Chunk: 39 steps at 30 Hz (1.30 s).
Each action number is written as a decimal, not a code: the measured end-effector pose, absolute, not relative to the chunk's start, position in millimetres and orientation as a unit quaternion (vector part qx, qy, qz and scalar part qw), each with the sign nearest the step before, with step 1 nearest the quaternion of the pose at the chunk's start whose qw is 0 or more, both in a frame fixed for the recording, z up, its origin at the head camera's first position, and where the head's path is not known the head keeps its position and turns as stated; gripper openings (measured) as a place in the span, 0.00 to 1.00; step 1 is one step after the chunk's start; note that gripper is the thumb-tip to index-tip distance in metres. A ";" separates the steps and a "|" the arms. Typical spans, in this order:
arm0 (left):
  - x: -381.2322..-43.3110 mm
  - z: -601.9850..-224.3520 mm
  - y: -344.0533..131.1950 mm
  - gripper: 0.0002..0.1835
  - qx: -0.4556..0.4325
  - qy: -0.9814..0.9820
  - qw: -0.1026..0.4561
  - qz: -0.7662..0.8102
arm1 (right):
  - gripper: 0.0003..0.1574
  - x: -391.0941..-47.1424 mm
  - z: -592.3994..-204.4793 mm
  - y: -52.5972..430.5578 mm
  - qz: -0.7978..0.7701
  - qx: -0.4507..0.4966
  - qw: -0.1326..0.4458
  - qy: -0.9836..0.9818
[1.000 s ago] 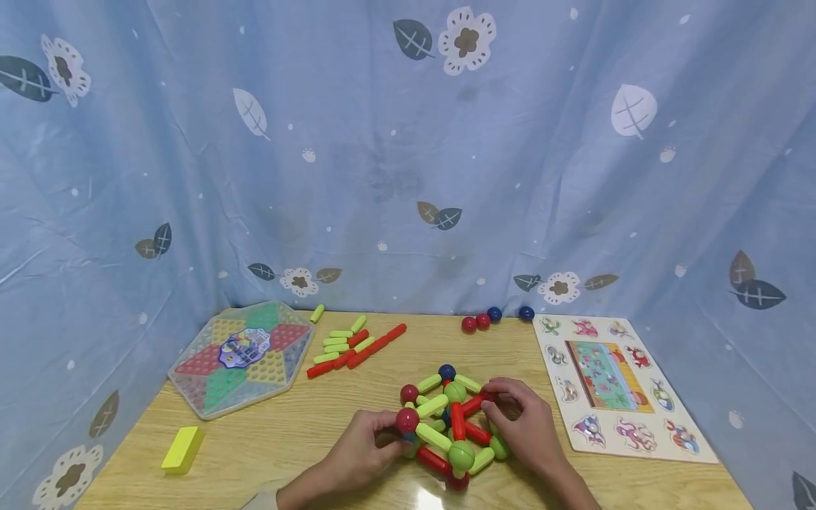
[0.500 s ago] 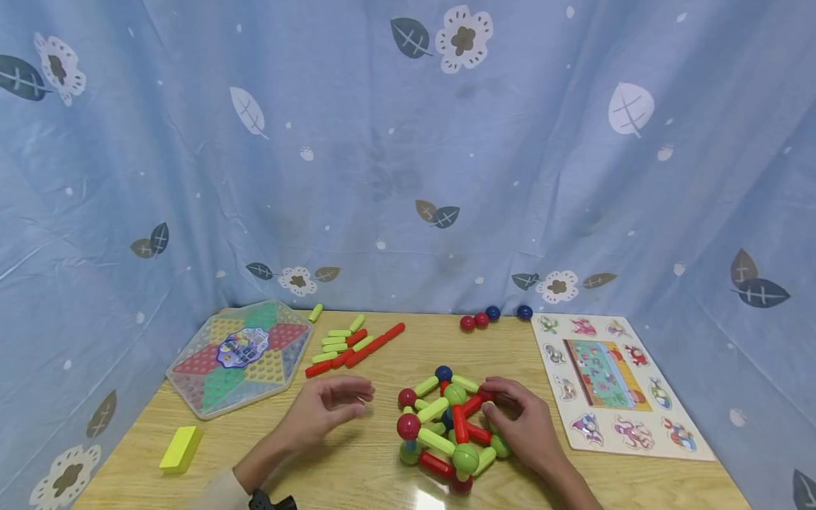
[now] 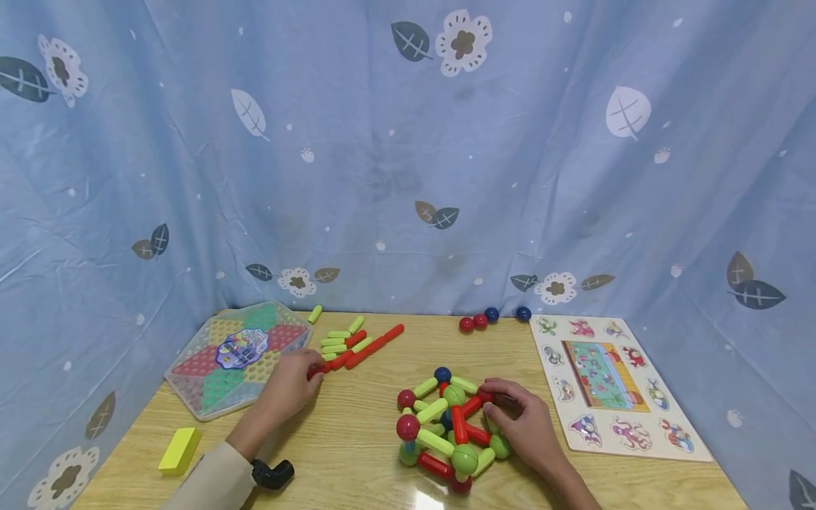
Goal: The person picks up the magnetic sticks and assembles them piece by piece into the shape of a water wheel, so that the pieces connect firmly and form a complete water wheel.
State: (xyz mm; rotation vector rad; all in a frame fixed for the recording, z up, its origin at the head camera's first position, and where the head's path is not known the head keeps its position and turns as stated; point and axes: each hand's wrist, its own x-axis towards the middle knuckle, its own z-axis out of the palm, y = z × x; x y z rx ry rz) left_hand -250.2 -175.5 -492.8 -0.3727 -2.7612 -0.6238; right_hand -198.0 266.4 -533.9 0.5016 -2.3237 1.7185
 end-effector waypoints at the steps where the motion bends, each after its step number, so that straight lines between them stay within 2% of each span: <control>1: -249.4 -493.3 -174.2 0.08 -0.127 -0.959 0.146 -0.206 | 0.20 -198.3 -534.4 266.4 0.583 0.171 0.102 -0.788; 5: -246.3 -494.5 -170.6 0.09 -0.123 -0.965 0.154 -0.172 | 0.20 -199.2 -535.9 268.0 0.579 0.167 0.101 -0.792; 11: -242.1 -490.7 -169.8 0.13 -0.137 -0.970 0.130 -0.156 | 0.20 -199.1 -535.3 269.9 0.575 0.168 0.105 -0.794; 14: -237.3 -487.0 -168.3 0.11 -0.148 -0.967 0.129 -0.160 | 0.20 -200.0 -536.2 270.8 0.577 0.165 0.102 -0.794; 18: -233.5 -483.4 -165.5 0.07 -0.145 -0.961 0.162 -0.168 | 0.20 -199.2 -535.5 271.2 0.579 0.168 0.102 -0.791; 22: -232.2 -472.9 -153.3 0.15 -0.125 -0.948 0.186 -0.225 | 0.21 -198.2 -533.9 270.8 0.577 0.176 0.106 -0.790; 26: -229.5 -466.1 -128.0 0.19 -0.134 -0.902 0.147 -0.383 | 0.21 -198.5 -533.3 271.4 0.578 0.170 0.103 -0.791; 31: -227.3 -481.4 -92.4 0.15 -0.180 -0.805 0.052 -0.563 | 0.20 -198.7 -533.2 271.5 0.580 0.174 0.103 -0.789; 34: -227.6 -495.4 -74.4 0.14 -0.195 -0.777 0.011 -0.599 | 0.20 -198.4 -533.4 270.1 0.583 0.175 0.102 -0.787; 39: -228.1 -510.9 -58.5 0.16 -0.217 -0.761 -0.020 -0.611 | 0.20 -197.2 -533.1 267.5 0.584 0.176 0.099 -0.786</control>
